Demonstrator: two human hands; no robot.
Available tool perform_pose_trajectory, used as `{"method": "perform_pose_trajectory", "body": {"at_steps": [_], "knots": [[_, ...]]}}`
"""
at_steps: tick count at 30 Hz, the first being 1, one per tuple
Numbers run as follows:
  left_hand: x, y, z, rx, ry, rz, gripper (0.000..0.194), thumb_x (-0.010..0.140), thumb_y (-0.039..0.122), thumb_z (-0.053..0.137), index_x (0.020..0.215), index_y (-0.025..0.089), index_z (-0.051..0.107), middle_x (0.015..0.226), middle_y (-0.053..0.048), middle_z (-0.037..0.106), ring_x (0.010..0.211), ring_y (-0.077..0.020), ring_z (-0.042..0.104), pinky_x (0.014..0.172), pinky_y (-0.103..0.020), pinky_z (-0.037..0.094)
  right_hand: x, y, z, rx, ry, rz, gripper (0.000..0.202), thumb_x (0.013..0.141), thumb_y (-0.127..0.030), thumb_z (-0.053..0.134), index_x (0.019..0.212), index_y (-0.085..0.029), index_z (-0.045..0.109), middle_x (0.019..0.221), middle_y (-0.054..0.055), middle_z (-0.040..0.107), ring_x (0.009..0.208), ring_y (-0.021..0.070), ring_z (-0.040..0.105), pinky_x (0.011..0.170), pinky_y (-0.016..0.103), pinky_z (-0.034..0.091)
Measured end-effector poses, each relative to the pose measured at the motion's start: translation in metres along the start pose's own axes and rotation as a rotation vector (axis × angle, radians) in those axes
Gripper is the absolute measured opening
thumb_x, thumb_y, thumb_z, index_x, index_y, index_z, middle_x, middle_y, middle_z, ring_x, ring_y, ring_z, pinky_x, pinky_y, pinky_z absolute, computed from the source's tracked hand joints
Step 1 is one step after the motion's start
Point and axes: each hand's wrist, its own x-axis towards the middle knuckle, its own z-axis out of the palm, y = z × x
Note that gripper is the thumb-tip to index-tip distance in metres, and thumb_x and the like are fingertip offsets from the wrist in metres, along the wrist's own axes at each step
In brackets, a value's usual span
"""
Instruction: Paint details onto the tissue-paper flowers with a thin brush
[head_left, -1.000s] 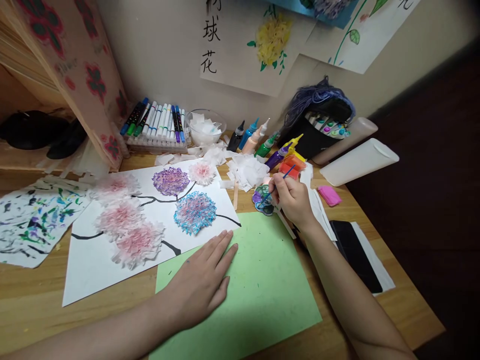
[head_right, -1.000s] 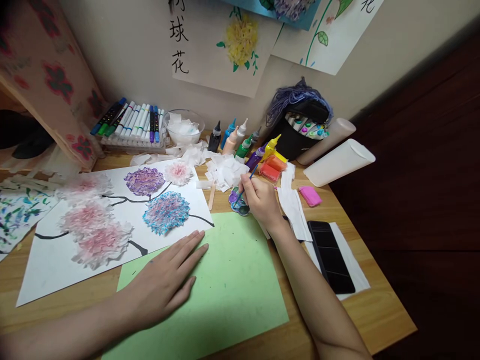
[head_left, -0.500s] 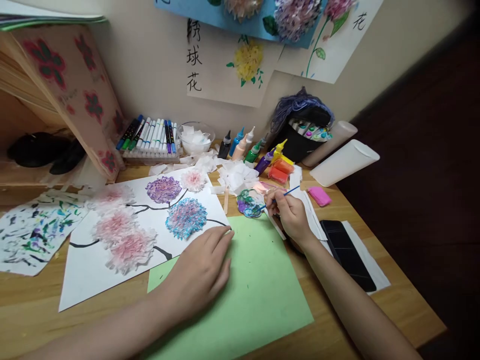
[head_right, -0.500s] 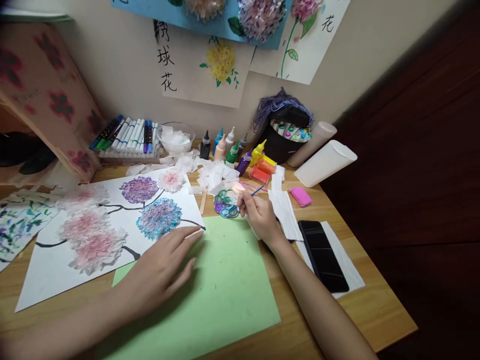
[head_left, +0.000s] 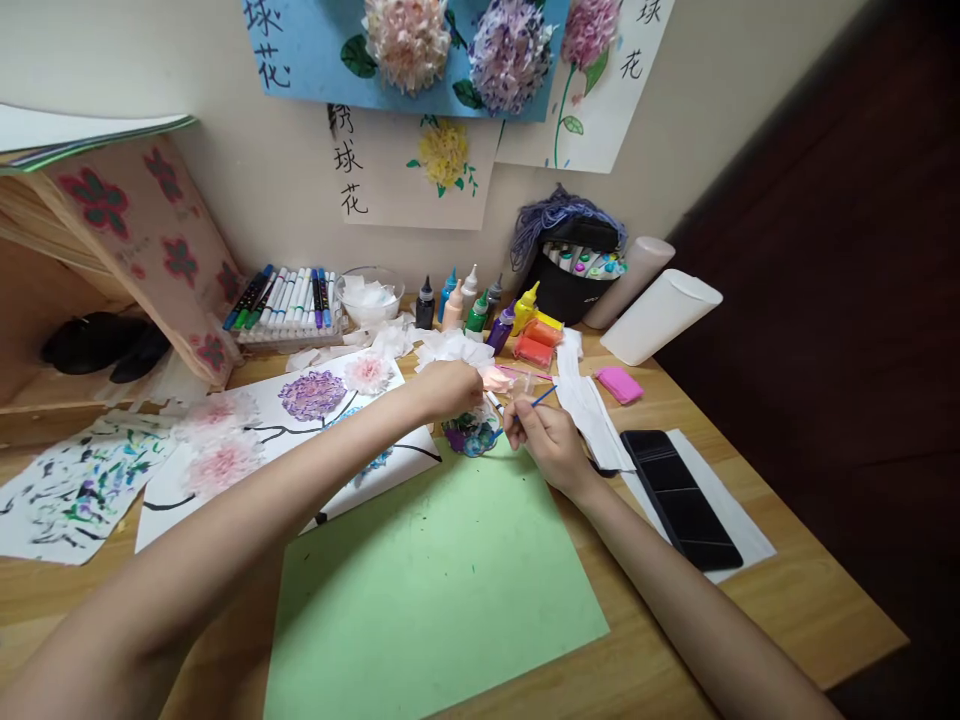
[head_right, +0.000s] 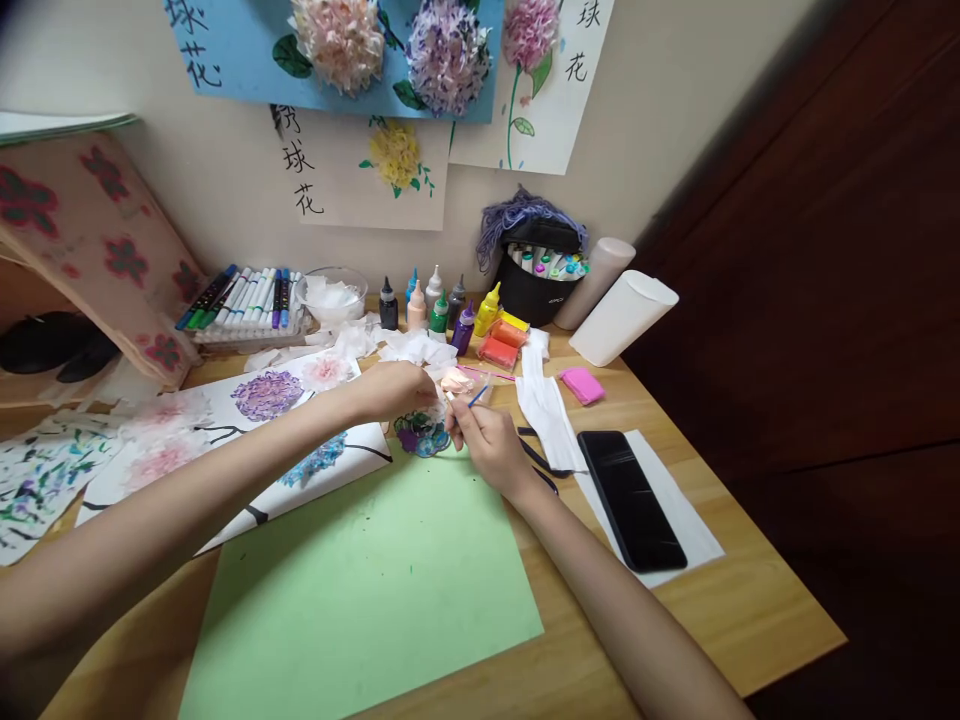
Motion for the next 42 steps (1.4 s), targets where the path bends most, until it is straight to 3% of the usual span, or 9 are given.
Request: {"method": "perform_pose_trajectory", "body": {"at_steps": [6, 14, 23, 32, 38, 42], "knots": [[-0.010, -0.004, -0.010, -0.022, 0.000, -0.059, 0.023, 0.078, 0.027, 0.052, 0.083, 0.019, 0.073, 0.085, -0.008, 0.072, 0.077, -0.0195, 0.063, 0.058, -0.024, 0.037, -0.006, 0.003, 0.003, 0.009, 0.043, -0.028, 0.040, 0.094, -0.040, 0.035, 0.070, -0.017, 0.058, 0.056, -0.001, 0.052, 0.051, 0.0102, 0.051, 0.054, 0.024, 0.040], [-0.023, -0.013, -0.009, -0.093, 0.031, -0.141, 0.022, 0.074, 0.030, 0.055, 0.077, 0.019, 0.074, 0.075, -0.006, 0.071, 0.062, -0.0154, 0.058, 0.053, -0.024, 0.033, -0.019, 0.005, 0.005, -0.047, 0.164, -0.311, 0.036, 0.095, -0.029, 0.032, 0.070, -0.019, 0.056, 0.059, 0.000, 0.054, 0.056, 0.0114, 0.052, 0.057, 0.026, 0.041], [-0.024, -0.013, -0.011, -0.100, 0.040, -0.145, 0.023, 0.069, 0.028, 0.053, 0.073, 0.018, 0.074, 0.066, -0.006, 0.068, 0.055, -0.0150, 0.054, 0.051, -0.025, 0.031, -0.023, 0.009, 0.007, -0.067, 0.216, -0.462, 0.031, 0.093, -0.023, 0.034, 0.072, -0.020, 0.057, 0.060, 0.001, 0.055, 0.057, 0.0132, 0.050, 0.056, 0.028, 0.041], [-0.023, -0.012, -0.012, -0.128, 0.051, -0.133, 0.025, 0.070, 0.028, 0.053, 0.075, 0.018, 0.075, 0.068, -0.006, 0.070, 0.057, -0.0149, 0.055, 0.050, -0.025, 0.032, -0.025, 0.007, 0.005, -0.164, 0.199, -0.468, 0.032, 0.093, -0.026, 0.033, 0.070, -0.021, 0.055, 0.059, 0.001, 0.055, 0.056, 0.0138, 0.051, 0.057, 0.029, 0.041], [-0.022, -0.013, -0.015, -0.140, 0.039, -0.136, 0.025, 0.072, 0.030, 0.054, 0.077, 0.018, 0.075, 0.071, -0.006, 0.071, 0.060, -0.0147, 0.057, 0.051, -0.024, 0.032, -0.026, 0.008, 0.006, -0.173, 0.298, -0.434, 0.035, 0.094, -0.030, 0.033, 0.068, -0.022, 0.056, 0.058, 0.002, 0.057, 0.056, 0.0148, 0.052, 0.055, 0.030, 0.041], [-0.021, -0.013, -0.016, -0.146, 0.038, -0.130, 0.025, 0.071, 0.029, 0.054, 0.078, 0.018, 0.075, 0.072, -0.007, 0.071, 0.062, -0.0155, 0.058, 0.052, -0.024, 0.033, -0.026, 0.008, 0.006, -0.168, 0.256, -0.451, 0.033, 0.093, -0.027, 0.034, 0.069, -0.021, 0.055, 0.059, 0.002, 0.056, 0.057, 0.0144, 0.052, 0.056, 0.030, 0.041]]}}
